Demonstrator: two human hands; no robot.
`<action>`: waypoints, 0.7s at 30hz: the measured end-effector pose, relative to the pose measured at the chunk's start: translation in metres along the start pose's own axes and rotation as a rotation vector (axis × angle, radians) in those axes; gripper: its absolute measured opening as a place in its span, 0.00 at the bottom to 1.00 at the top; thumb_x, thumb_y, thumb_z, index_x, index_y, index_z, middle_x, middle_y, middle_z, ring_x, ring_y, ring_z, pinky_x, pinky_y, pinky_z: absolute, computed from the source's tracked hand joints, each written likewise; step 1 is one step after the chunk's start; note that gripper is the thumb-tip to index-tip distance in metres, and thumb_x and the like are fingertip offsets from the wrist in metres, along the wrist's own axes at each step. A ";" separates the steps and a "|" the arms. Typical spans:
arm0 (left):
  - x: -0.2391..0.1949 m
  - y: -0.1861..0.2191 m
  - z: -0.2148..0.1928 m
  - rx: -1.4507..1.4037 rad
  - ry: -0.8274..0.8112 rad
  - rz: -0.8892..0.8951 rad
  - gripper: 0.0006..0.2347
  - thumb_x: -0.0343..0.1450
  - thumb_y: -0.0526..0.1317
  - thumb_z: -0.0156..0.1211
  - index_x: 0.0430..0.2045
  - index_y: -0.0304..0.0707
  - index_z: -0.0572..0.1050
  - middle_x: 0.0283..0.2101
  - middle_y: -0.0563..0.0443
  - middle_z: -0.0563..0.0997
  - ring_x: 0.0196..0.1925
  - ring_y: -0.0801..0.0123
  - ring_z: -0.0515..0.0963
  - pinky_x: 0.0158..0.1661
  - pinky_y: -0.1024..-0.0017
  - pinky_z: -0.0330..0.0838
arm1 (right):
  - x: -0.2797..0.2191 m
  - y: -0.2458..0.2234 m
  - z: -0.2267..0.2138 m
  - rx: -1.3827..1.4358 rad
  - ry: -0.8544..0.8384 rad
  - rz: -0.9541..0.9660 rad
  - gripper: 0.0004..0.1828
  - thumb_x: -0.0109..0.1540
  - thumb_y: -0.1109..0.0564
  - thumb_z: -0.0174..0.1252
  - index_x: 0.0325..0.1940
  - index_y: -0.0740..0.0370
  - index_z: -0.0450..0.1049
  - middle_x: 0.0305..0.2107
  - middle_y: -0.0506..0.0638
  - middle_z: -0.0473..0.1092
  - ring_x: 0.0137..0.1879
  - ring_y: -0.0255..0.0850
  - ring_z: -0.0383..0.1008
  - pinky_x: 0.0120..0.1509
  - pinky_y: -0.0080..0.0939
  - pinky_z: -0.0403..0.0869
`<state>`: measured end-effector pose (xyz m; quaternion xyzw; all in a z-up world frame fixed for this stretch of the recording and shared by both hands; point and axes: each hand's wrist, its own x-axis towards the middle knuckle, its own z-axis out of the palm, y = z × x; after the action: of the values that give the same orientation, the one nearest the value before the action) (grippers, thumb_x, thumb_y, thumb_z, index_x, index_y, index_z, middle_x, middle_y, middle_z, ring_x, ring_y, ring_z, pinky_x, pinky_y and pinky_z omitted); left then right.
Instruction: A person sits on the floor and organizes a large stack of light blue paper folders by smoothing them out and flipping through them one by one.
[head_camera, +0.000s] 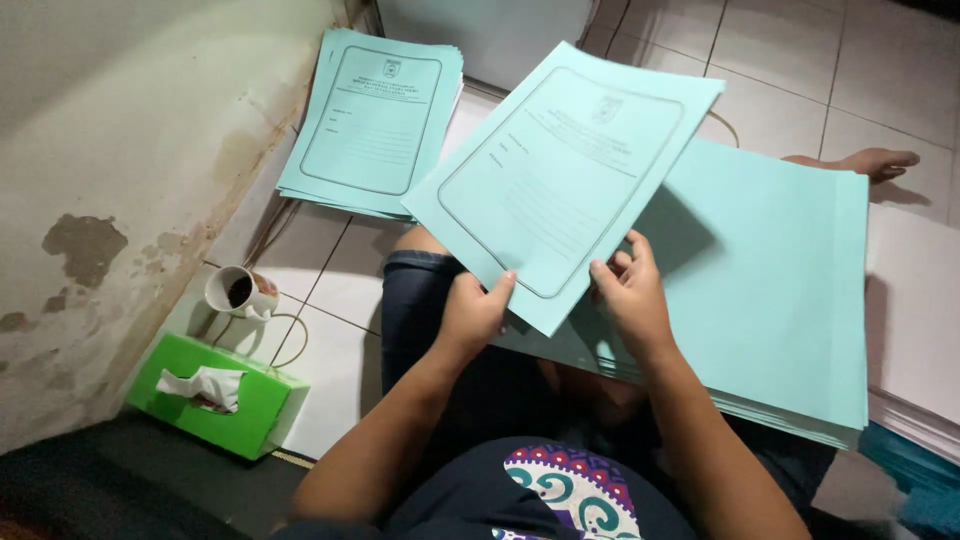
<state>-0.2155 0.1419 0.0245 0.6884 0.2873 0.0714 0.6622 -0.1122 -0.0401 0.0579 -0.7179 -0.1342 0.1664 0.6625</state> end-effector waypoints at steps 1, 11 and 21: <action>0.009 -0.010 -0.011 -0.001 0.008 -0.004 0.15 0.72 0.43 0.62 0.23 0.22 0.79 0.11 0.40 0.76 0.10 0.61 0.78 0.15 0.69 0.69 | 0.008 0.010 -0.001 0.001 -0.008 0.003 0.29 0.66 0.64 0.53 0.70 0.66 0.53 0.34 0.55 0.69 0.32 0.37 0.69 0.32 0.38 0.72; 0.096 -0.029 -0.094 -0.315 0.489 0.034 0.20 0.75 0.39 0.58 0.52 0.12 0.67 0.40 0.27 0.78 0.12 0.68 0.76 0.15 0.76 0.74 | 0.035 0.056 -0.002 -0.868 0.092 -0.343 0.07 0.70 0.55 0.54 0.48 0.52 0.78 0.31 0.45 0.73 0.39 0.40 0.75 0.48 0.39 0.74; 0.193 -0.086 -0.147 -0.255 0.401 -0.221 0.35 0.76 0.49 0.57 0.67 0.13 0.50 0.63 0.18 0.62 0.23 0.67 0.81 0.27 0.66 0.79 | 0.031 0.050 0.006 -1.079 0.060 -0.354 0.08 0.68 0.53 0.53 0.49 0.55 0.73 0.28 0.46 0.68 0.38 0.42 0.71 0.45 0.39 0.74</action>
<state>-0.1524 0.3608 -0.0952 0.5359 0.4750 0.1694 0.6771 -0.0876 -0.0257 0.0057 -0.9257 -0.2995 -0.0597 0.2231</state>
